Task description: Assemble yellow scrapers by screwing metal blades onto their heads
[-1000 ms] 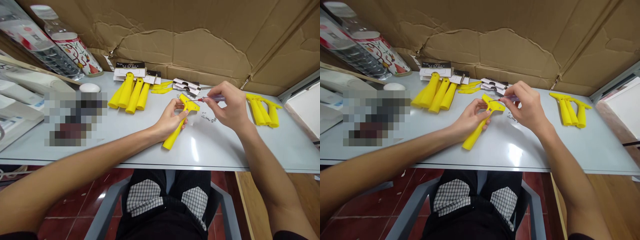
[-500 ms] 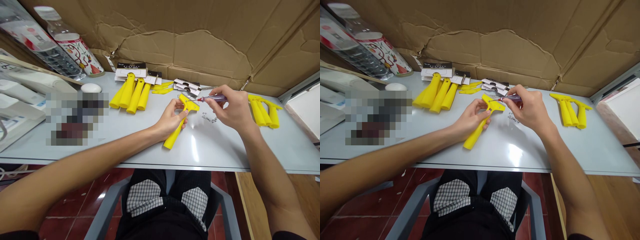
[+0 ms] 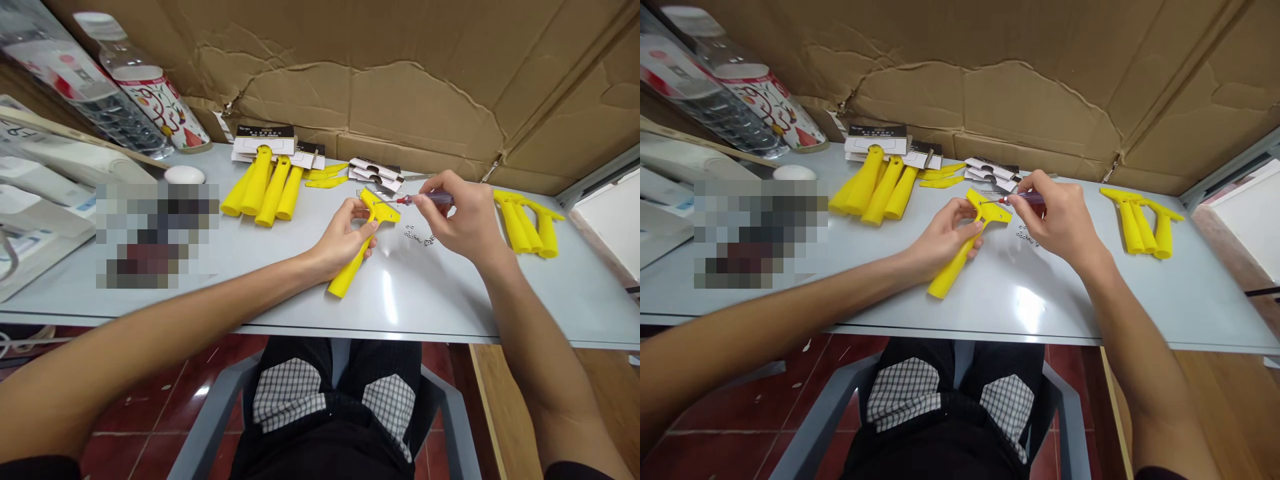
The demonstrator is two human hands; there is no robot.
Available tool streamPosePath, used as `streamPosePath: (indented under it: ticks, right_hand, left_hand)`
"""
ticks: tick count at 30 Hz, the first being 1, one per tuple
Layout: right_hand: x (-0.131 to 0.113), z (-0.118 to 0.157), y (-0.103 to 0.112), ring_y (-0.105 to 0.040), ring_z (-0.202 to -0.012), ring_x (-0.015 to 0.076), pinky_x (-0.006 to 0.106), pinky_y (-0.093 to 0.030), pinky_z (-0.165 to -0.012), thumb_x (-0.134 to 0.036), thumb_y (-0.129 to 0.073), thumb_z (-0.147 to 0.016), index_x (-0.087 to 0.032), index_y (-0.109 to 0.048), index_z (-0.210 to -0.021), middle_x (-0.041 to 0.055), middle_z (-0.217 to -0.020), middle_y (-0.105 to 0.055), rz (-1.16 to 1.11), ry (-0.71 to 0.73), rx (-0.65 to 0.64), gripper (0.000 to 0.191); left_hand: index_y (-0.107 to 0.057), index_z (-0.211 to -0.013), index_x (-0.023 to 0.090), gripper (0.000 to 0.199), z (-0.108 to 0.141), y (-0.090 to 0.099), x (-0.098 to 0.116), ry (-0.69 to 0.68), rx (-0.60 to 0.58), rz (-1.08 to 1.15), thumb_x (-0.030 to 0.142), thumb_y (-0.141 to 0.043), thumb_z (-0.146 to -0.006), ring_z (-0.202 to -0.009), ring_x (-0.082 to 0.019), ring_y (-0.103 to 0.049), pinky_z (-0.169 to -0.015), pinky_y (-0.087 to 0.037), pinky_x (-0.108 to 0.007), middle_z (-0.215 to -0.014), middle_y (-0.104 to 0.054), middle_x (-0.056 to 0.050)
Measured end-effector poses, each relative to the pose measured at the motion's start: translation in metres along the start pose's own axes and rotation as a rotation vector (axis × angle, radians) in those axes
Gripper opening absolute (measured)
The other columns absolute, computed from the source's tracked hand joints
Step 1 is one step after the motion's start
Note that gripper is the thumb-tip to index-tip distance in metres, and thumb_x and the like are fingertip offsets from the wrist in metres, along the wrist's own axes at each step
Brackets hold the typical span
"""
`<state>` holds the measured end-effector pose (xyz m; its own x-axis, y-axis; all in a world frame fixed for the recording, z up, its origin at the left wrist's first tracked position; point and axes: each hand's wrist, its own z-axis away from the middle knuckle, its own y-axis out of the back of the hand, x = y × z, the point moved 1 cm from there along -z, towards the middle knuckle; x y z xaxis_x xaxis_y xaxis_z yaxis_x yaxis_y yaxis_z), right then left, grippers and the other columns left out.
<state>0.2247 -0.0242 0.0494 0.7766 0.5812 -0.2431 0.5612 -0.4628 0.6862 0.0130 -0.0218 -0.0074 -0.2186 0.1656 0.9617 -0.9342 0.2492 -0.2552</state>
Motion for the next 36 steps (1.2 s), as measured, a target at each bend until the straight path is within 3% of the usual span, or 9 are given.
streamPosePath:
  ticks: [4,7,10,14,19,23,26,32,36]
  right_hand:
    - [0.0010,0.0006,0.0017,-0.064,-0.051,0.0194,0.035,-0.052,-0.055,-0.035,-0.070,-0.096,-0.028,-0.064,-0.100,-0.0016,-0.068,-0.070,-0.029,-0.015,-0.038,0.011]
    - [0.0006,0.0022,0.0024,-0.066,-0.055,0.0199,0.035,-0.052,-0.054,-0.032,-0.070,-0.093,-0.029,-0.064,-0.109,-0.0016,-0.073,-0.072,-0.065,-0.022,-0.082,0.017]
    - [0.0010,0.0017,0.0020,-0.066,-0.055,0.0194,0.034,-0.051,-0.054,-0.033,-0.068,-0.096,-0.028,-0.064,-0.101,-0.0011,-0.071,-0.071,-0.052,-0.022,-0.075,0.008]
    - [0.0022,0.0000,0.0014,-0.064,-0.051,0.0185,0.034,-0.050,-0.056,-0.038,-0.069,-0.098,-0.027,-0.063,-0.090,-0.0022,-0.062,-0.068,-0.015,-0.035,-0.060,0.015]
    - [0.0009,0.0011,0.0025,-0.063,-0.052,0.0184,0.034,-0.050,-0.056,-0.031,-0.070,-0.092,-0.027,-0.065,-0.106,-0.0031,-0.069,-0.070,-0.044,-0.026,-0.076,0.015]
    - [0.0031,0.0004,0.0015,-0.065,-0.056,0.0185,0.033,-0.050,-0.056,-0.032,-0.067,-0.096,-0.026,-0.062,-0.096,-0.0008,-0.072,-0.071,-0.045,-0.004,-0.073,0.007]
    - [0.0055,-0.0011,0.0007,-0.065,-0.054,0.0186,0.034,-0.050,-0.056,-0.035,-0.065,-0.100,-0.026,-0.059,-0.086,0.0000,-0.068,-0.070,-0.008,-0.002,-0.046,0.017]
    - [0.0034,-0.0001,0.0027,-0.063,-0.051,0.0172,0.033,-0.050,-0.053,-0.032,-0.070,-0.092,-0.026,-0.063,-0.104,-0.0022,-0.074,-0.071,-0.064,-0.012,-0.091,0.015]
    - [0.0043,-0.0001,0.0022,-0.065,-0.055,0.0179,0.033,-0.050,-0.056,-0.032,-0.067,-0.097,-0.026,-0.062,-0.093,-0.0007,-0.071,-0.071,-0.050,-0.003,-0.090,0.009]
  left_hand:
    - [-0.050,-0.108,0.022,0.022,0.0003,-0.0005,0.0003,-0.006,-0.007,-0.004,0.010,-0.064,-0.098,-0.059,-0.004,-0.059,-0.048,-0.046,-0.023,-0.132,-0.058,-0.009]
    - [-0.049,-0.108,0.023,0.022,0.0002,-0.0007,0.0001,-0.005,-0.009,0.004,0.010,-0.065,-0.098,-0.060,-0.004,-0.059,-0.048,-0.046,-0.023,-0.132,-0.058,-0.009]
    - [-0.050,-0.108,0.023,0.024,-0.0001,-0.0003,-0.0001,-0.001,-0.004,0.009,0.011,-0.067,-0.096,-0.060,-0.004,-0.059,-0.049,-0.046,-0.023,-0.132,-0.059,-0.009]
    - [-0.051,-0.108,0.023,0.023,-0.0001,0.0000,0.0004,0.004,0.002,0.002,0.010,-0.067,-0.097,-0.060,-0.004,-0.058,-0.049,-0.046,-0.023,-0.132,-0.060,-0.009]
    - [-0.050,-0.107,0.022,0.021,0.0004,-0.0001,0.0010,0.002,-0.003,0.002,0.010,-0.065,-0.098,-0.060,-0.004,-0.059,-0.048,-0.046,-0.024,-0.130,-0.059,-0.008]
    - [-0.050,-0.107,0.022,0.021,0.0007,-0.0004,0.0015,0.004,0.005,0.002,0.009,-0.063,-0.099,-0.060,-0.004,-0.059,-0.048,-0.046,-0.023,-0.130,-0.058,-0.008]
    - [-0.050,-0.107,0.022,0.020,0.0007,-0.0012,0.0024,0.002,0.003,-0.004,0.008,-0.063,-0.099,-0.058,-0.004,-0.059,-0.048,-0.045,-0.024,-0.129,-0.058,-0.008]
    - [-0.050,-0.107,0.022,0.021,0.0006,-0.0018,0.0025,0.007,0.002,0.004,0.007,-0.063,-0.099,-0.059,-0.004,-0.059,-0.048,-0.046,-0.024,-0.128,-0.058,-0.008]
    - [-0.050,-0.107,0.022,0.021,0.0003,-0.0008,0.0021,0.008,0.004,0.002,0.008,-0.063,-0.099,-0.059,-0.003,-0.059,-0.048,-0.046,-0.023,-0.129,-0.058,-0.008]
